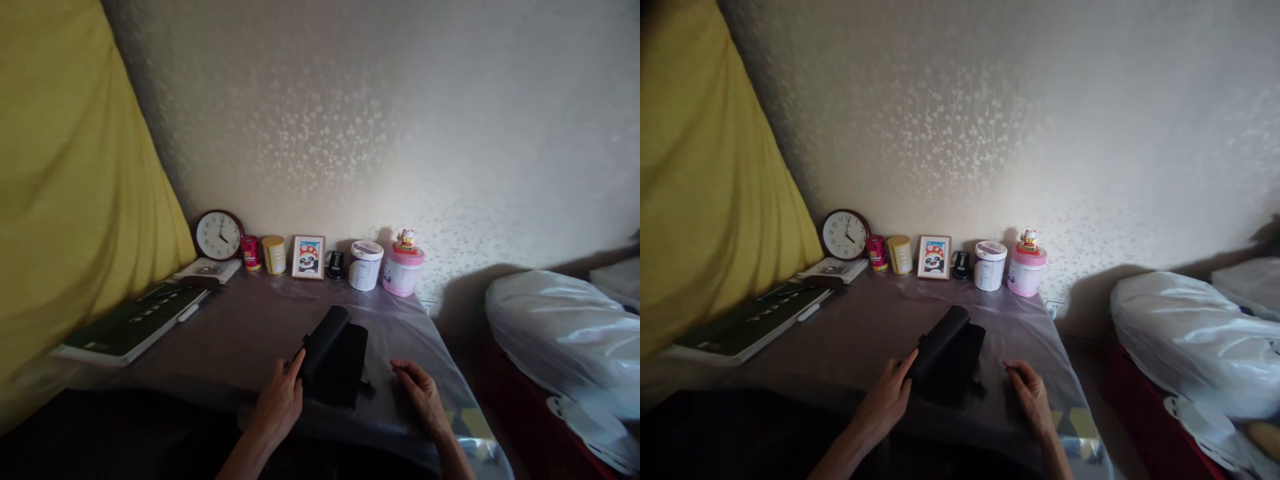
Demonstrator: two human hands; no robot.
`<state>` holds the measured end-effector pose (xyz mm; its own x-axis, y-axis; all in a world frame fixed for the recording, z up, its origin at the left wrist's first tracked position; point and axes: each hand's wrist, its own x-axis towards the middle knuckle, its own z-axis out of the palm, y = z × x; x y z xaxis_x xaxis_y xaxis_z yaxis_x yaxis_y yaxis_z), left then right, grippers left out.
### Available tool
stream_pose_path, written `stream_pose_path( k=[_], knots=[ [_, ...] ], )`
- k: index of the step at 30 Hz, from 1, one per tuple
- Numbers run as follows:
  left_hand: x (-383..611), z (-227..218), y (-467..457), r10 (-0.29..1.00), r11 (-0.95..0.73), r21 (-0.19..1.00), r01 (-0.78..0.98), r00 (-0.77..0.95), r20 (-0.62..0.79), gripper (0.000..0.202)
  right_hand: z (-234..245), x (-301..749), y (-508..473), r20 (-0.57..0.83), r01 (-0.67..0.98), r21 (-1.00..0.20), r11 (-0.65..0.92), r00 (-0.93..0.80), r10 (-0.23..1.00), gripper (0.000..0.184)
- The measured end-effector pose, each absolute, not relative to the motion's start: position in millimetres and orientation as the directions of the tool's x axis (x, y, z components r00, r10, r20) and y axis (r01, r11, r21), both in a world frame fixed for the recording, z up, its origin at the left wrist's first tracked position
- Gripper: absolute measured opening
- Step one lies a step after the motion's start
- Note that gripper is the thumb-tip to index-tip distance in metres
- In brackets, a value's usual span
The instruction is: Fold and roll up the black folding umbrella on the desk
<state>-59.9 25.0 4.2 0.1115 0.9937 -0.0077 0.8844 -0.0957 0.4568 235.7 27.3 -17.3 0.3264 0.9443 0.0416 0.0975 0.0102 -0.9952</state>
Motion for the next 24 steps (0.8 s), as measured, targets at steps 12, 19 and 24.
stream_pose_path(
  k=[12,19,24],
  knots=[
    [-71.4,11.0,26.8,0.996,-0.066,0.184,0.981,0.053,0.076,0.060,-21.0,234.1,24.2,-0.028,-0.073,-0.997,-0.007,0.281,0.959,0.039],
    [-70.2,-0.6,39.5,0.980,-0.198,0.136,0.971,0.195,0.036,0.092,-29.8,236.9,26.7,-0.002,-0.077,-0.997,0.016,0.220,0.975,0.038],
    [-72.3,-3.3,50.8,0.981,-0.196,0.172,0.965,0.194,0.028,0.090,-33.2,239.1,29.1,0.033,0.006,-0.999,0.032,0.235,0.972,0.040]
  ],
)
